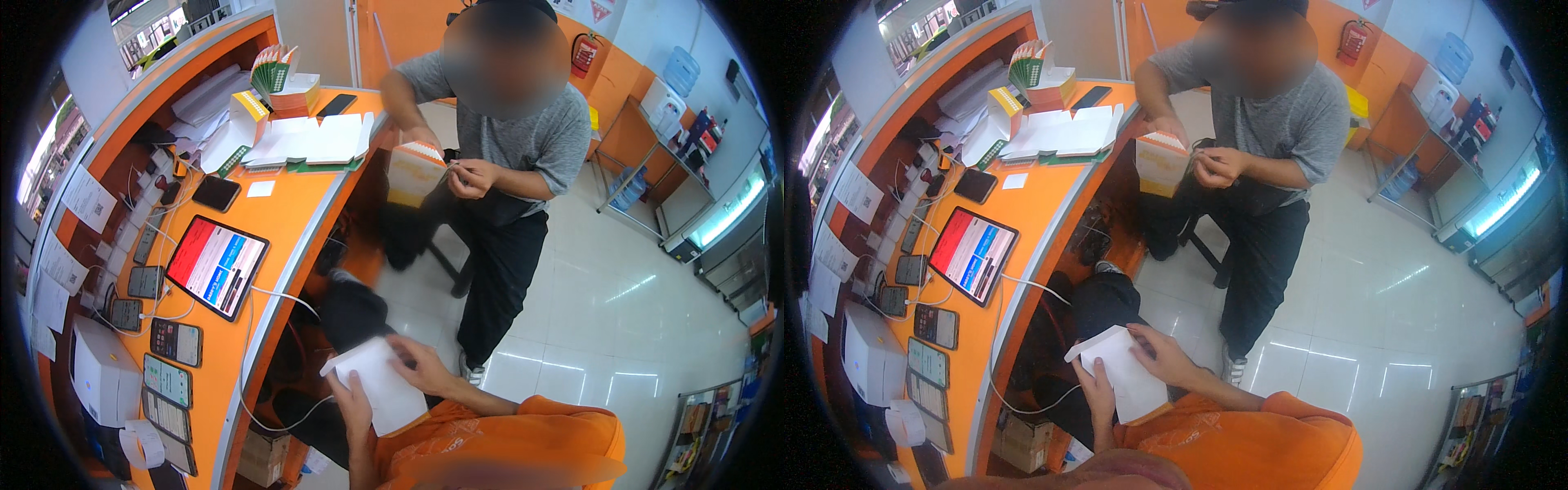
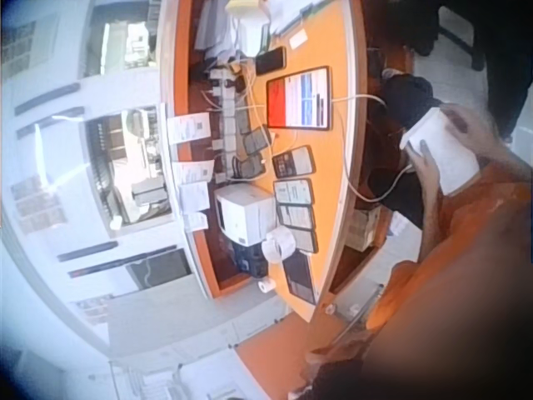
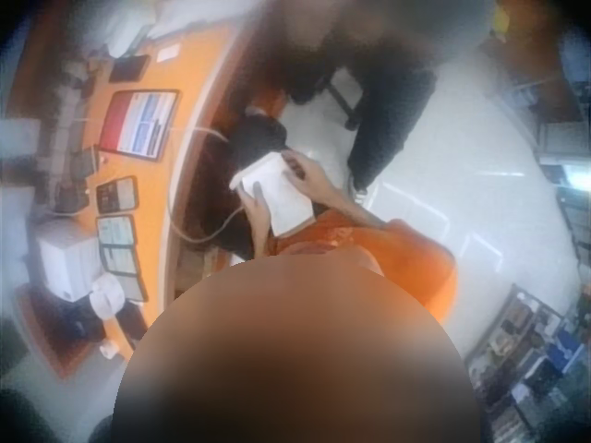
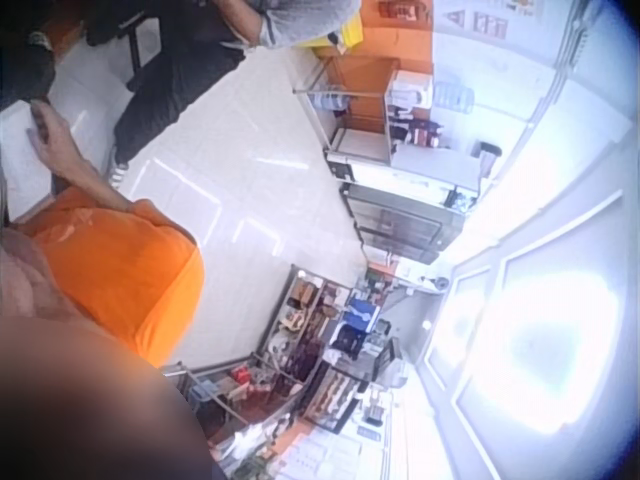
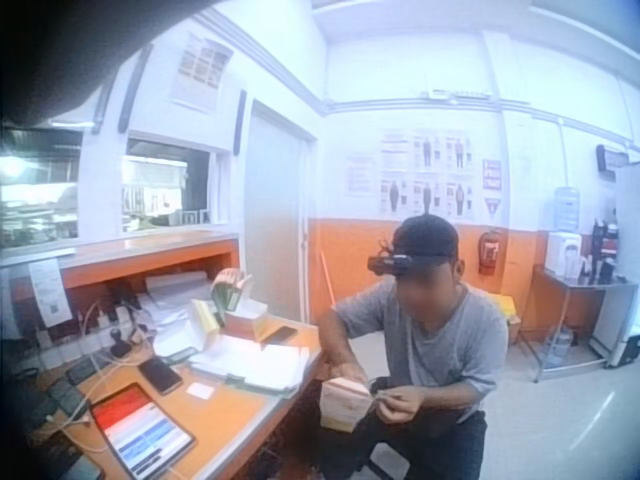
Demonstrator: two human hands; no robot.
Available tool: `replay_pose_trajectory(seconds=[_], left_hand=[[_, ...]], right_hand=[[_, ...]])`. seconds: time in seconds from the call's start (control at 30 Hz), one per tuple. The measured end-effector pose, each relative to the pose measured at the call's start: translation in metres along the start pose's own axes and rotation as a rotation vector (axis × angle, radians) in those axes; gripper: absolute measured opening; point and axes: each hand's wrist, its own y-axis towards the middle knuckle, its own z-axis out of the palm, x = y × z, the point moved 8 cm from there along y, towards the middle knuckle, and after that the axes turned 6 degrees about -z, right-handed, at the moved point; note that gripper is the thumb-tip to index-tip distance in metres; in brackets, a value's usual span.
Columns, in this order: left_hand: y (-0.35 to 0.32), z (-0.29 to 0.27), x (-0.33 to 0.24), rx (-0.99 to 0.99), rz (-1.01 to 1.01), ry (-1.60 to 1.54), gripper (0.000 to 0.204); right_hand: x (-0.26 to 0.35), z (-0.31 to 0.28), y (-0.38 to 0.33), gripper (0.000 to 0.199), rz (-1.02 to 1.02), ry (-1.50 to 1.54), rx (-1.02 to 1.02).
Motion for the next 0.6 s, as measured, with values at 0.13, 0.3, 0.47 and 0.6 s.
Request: replay_pose_trajectory(seconds=[0.13, 0.3, 0.47, 0.6], left_hand=[[-0.001, -0.010, 0.002, -0.106, 0.013, -0.246, 0.042], [0.000, -0.008, 0.003, -0.070, 0.038, -0.256, 0.028], [-0.002, -0.008, -0.018, -0.079, 0.259, -0.080, 0.023], [0.000, -0.014, -0.030, -0.075, 0.284, 0.089, 0.021]], right_hand=[[0.002, -0.009, -0.001, 0.040, -0.062, -0.061, -0.127], [0.003, -0.015, -0.002, 0.035, -0.175, -0.117, -0.232], [0.017, -0.017, -0.004, 0.030, -0.342, -0.219, -0.271], [0.021, -0.018, -0.003, 0.027, -0.399, -0.152, -0.229]])
